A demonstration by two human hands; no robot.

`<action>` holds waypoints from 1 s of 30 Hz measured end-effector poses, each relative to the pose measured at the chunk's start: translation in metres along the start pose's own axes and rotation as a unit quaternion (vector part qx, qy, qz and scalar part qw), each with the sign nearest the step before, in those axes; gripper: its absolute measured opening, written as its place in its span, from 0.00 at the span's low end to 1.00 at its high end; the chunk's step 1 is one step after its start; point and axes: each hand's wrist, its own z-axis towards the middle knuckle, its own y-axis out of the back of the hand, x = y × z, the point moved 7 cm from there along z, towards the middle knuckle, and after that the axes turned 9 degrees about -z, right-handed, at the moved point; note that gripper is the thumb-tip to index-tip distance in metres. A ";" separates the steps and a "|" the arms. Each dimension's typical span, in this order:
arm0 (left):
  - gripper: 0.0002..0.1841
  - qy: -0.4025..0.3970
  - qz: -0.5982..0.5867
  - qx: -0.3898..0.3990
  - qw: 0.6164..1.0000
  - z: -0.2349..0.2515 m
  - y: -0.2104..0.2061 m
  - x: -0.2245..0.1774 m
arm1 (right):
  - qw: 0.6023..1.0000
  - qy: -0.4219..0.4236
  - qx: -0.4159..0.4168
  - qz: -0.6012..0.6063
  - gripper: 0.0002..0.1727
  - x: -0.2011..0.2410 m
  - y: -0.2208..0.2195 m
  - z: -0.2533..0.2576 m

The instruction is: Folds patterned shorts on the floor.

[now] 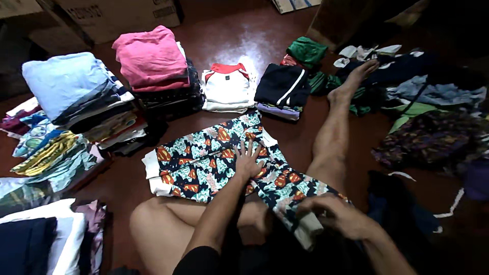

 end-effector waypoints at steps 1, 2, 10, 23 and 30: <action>0.39 -0.008 -0.007 -0.010 1.000 -0.001 0.005 -0.001 | 0.999 0.004 -0.044 -0.030 0.16 0.002 0.006 0.003; 0.38 -0.024 -0.024 -0.031 0.999 -0.003 0.009 -0.006 | 0.995 0.009 -0.087 -0.058 0.16 0.005 0.012 0.004; 0.31 -0.083 -0.444 0.047 0.891 -0.024 0.018 -0.014 | 0.967 0.104 -0.233 0.002 0.14 0.015 0.056 0.079; 0.38 0.191 -0.647 -0.052 0.736 -0.048 0.022 0.058 | 0.927 -0.302 -0.221 -0.027 0.53 -0.155 0.053 0.275; 0.19 0.268 -0.521 -0.104 0.803 -0.044 0.028 0.062 | 0.906 -0.245 -0.342 0.045 0.27 -0.139 0.077 0.236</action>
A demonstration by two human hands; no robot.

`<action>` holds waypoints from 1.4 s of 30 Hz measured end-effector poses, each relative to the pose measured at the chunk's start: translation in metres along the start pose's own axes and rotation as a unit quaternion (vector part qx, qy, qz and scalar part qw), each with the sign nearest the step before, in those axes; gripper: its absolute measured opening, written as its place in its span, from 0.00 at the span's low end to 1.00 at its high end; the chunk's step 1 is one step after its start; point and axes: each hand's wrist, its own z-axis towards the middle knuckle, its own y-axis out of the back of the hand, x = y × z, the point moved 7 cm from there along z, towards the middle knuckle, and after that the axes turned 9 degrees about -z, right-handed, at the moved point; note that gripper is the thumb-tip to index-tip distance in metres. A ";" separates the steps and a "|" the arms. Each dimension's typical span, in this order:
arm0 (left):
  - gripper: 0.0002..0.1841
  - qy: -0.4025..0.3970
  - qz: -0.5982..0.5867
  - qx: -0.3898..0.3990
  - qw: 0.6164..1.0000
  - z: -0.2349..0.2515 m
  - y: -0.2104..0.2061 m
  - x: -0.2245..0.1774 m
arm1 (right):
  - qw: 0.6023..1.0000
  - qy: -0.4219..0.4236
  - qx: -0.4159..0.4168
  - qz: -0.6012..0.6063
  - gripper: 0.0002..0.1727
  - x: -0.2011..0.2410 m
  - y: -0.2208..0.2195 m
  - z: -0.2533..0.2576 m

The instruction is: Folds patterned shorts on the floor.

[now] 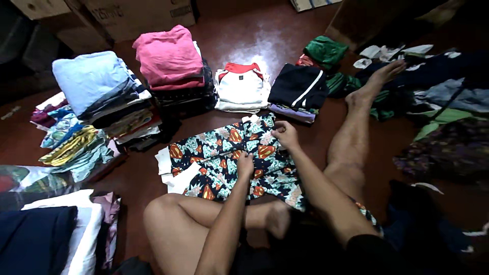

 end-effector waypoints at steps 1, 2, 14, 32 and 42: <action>0.19 0.000 0.009 -0.006 1.000 -0.004 0.002 0.002 | 1.000 0.006 -0.022 -0.007 0.25 0.003 0.007 -0.003; 0.20 0.007 0.018 -0.003 1.000 -0.010 0.004 0.007 | 0.999 0.013 -0.022 -0.027 0.23 0.003 0.010 -0.009; 0.48 -0.078 0.223 0.087 0.968 -0.075 -0.009 0.014 | 0.916 0.089 0.258 -0.293 0.36 -0.051 -0.002 -0.098; 0.19 -0.214 0.021 0.104 0.971 -0.025 0.031 -0.074 | 0.932 0.324 0.102 -0.122 0.21 0.001 0.010 -0.059; 0.26 -0.099 0.036 -0.069 0.992 0.063 0.029 -0.085 | 0.999 -0.003 0.033 0.001 0.25 -0.009 -0.037 0.018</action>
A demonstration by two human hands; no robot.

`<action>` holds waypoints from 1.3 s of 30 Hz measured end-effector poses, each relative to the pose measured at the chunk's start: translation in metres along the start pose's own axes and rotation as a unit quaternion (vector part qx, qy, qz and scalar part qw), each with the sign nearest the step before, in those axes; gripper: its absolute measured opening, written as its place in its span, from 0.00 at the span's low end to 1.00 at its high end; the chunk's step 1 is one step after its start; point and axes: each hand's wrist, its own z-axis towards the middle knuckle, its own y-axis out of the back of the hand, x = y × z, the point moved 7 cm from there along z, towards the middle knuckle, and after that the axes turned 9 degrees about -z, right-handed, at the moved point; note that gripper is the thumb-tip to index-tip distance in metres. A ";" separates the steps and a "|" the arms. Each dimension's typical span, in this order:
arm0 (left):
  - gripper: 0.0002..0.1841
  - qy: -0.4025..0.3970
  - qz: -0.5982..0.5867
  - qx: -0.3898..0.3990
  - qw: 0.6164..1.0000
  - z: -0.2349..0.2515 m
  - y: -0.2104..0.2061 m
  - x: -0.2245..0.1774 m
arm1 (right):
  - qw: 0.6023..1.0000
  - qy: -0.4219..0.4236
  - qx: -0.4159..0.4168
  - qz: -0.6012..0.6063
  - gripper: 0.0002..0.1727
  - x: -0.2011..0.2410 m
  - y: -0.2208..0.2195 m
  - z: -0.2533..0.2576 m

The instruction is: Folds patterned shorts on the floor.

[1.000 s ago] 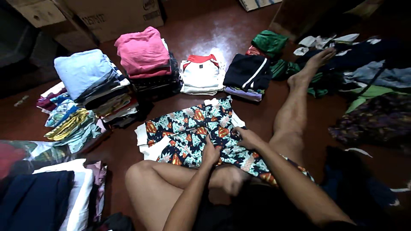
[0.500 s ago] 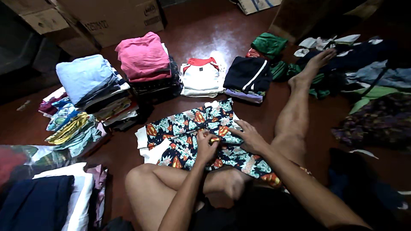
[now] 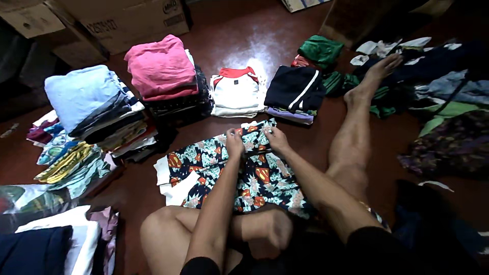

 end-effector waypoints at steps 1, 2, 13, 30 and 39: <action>0.28 -0.003 0.006 -0.031 1.000 -0.004 0.001 -0.003 | 0.999 -0.018 -0.008 -0.035 0.27 -0.002 -0.005 0.002; 0.31 -0.034 0.034 -0.058 0.997 -0.011 0.000 -0.010 | 0.997 -0.033 -0.012 -0.075 0.28 -0.004 -0.009 0.004; 0.34 -0.278 0.384 0.098 0.875 -0.057 -0.033 -0.004 | 0.973 0.020 0.067 -0.221 0.27 0.015 0.044 -0.022; 0.44 -0.038 0.468 0.315 0.825 -0.122 0.042 0.086 | 0.877 0.099 0.118 -0.455 0.27 -0.080 0.171 -0.232; 0.45 -0.076 0.446 0.262 0.853 -0.087 0.011 0.057 | 0.962 -0.062 -0.011 -0.266 0.21 -0.084 0.225 -0.144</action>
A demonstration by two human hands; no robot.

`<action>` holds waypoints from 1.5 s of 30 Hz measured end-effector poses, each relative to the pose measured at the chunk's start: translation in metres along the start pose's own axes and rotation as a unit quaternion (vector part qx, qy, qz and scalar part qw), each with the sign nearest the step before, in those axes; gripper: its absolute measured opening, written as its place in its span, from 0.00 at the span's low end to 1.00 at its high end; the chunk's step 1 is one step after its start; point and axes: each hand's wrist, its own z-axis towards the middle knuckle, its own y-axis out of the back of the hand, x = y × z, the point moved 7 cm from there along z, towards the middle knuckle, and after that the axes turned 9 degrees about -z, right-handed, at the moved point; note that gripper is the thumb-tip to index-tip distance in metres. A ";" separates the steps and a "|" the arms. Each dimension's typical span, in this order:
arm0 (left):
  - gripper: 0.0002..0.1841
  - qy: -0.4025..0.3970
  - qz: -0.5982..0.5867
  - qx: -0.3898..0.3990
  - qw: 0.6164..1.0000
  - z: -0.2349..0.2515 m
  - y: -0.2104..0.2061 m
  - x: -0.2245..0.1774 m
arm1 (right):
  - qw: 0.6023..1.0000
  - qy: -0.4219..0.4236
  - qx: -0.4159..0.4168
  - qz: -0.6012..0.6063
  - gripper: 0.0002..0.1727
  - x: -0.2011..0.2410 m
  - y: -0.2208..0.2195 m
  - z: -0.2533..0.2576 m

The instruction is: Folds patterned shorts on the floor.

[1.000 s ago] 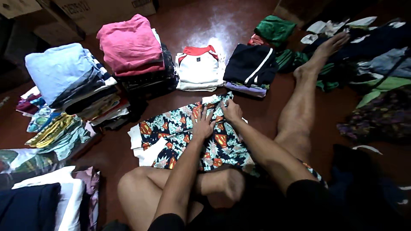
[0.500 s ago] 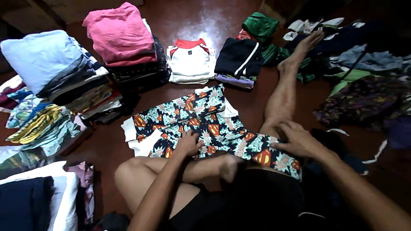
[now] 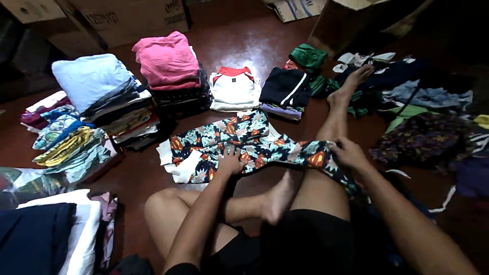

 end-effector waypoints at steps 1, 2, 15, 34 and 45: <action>0.47 -0.018 0.026 0.014 0.999 -0.008 0.003 -0.004 | 0.999 -0.016 -0.007 0.029 0.21 -0.012 0.005 0.009; 0.47 -0.034 0.054 0.040 0.997 -0.019 0.006 -0.003 | 0.999 -0.013 0.001 0.043 0.21 -0.020 0.007 0.015; 0.10 -0.074 0.264 -0.023 0.961 -0.180 0.098 0.106 | 0.934 0.046 0.352 -0.034 0.27 -0.098 -0.019 -0.066; 0.31 -0.235 -0.164 0.079 0.955 -0.084 -0.015 -0.096 | 0.758 0.383 0.354 0.391 0.16 0.104 0.061 -0.229; 0.41 -0.184 -0.097 0.146 0.967 -0.085 -0.056 -0.045 | 0.708 0.302 0.131 0.625 0.07 0.120 0.070 -0.222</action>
